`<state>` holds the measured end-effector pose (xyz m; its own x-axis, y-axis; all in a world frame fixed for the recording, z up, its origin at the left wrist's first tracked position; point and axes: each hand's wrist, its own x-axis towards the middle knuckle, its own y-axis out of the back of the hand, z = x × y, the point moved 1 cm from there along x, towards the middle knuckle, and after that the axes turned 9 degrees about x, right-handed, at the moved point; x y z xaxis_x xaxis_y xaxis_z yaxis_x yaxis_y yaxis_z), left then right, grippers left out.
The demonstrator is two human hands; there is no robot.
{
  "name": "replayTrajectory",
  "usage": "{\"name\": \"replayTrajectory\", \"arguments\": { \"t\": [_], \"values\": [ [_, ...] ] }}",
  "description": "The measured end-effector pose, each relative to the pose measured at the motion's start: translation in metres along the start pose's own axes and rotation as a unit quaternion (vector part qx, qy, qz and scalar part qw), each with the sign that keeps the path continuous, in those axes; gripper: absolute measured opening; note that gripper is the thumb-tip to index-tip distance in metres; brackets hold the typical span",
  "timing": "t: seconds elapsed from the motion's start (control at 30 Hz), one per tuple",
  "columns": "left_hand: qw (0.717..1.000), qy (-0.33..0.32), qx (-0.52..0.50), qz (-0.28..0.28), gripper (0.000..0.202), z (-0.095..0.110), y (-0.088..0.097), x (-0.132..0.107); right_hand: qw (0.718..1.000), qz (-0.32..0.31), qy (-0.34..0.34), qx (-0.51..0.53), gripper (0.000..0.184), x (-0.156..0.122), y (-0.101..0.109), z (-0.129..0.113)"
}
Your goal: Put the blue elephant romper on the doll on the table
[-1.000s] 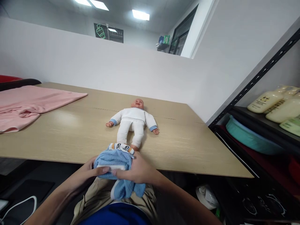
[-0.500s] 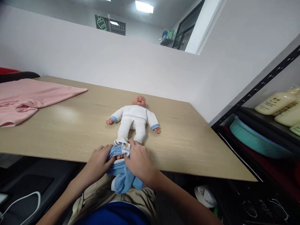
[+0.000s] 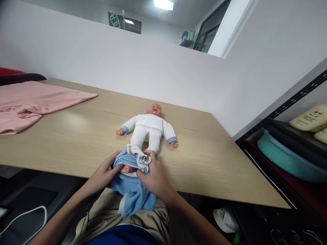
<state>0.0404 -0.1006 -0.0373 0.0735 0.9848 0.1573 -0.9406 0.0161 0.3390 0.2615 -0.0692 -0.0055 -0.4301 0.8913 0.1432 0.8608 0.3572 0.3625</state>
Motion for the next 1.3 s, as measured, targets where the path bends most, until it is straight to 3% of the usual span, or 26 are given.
{"name": "replayTrajectory", "arguments": {
  "t": [0.1,0.23,0.4,0.5,0.67,0.77,0.9,1.0,1.13,1.23,1.3],
  "values": [
    [0.999,-0.028,0.021,0.000,0.038,-0.003,0.000,0.006,1.000,0.003,0.027,0.000,0.053,0.001,0.001,0.005],
    [0.998,-0.058,0.019,0.004,0.035,-0.006,0.000,0.012,0.998,0.019,0.060,-0.013,0.035,0.006,0.004,0.012],
    [0.997,-0.048,0.017,-0.056,0.038,-0.005,0.007,0.023,0.996,0.032,0.085,-0.021,0.027,0.015,0.016,0.018],
    [0.995,-0.041,0.011,-0.090,0.043,-0.006,0.016,0.033,0.997,-0.023,0.076,0.000,0.028,0.027,0.029,0.016],
    [0.979,-0.056,0.023,-0.195,0.039,-0.002,0.035,0.055,0.988,-0.142,0.042,0.037,0.056,0.050,0.050,0.008],
    [0.969,-0.034,0.027,-0.241,0.041,0.007,0.045,0.065,0.988,-0.148,0.039,0.009,0.066,0.053,0.063,0.003],
    [0.967,-0.022,0.023,-0.253,0.043,0.013,0.053,0.071,0.989,-0.140,-0.001,-0.047,0.050,0.041,0.083,0.009],
    [0.974,-0.043,0.042,-0.218,0.045,0.004,0.059,0.078,0.981,-0.182,-0.026,0.055,0.051,0.027,0.092,0.022],
    [0.979,-0.077,0.074,-0.176,0.050,-0.004,0.070,0.086,0.947,-0.161,-0.039,0.273,0.073,0.014,0.086,0.043],
    [0.978,-0.063,0.097,-0.173,0.051,0.012,0.073,0.085,0.926,-0.134,-0.044,0.349,0.079,0.012,0.071,0.052],
    [0.969,-0.072,0.176,-0.161,0.059,0.033,0.068,0.082,0.927,-0.104,-0.033,0.359,0.074,0.013,0.059,0.053]
  ]
}}
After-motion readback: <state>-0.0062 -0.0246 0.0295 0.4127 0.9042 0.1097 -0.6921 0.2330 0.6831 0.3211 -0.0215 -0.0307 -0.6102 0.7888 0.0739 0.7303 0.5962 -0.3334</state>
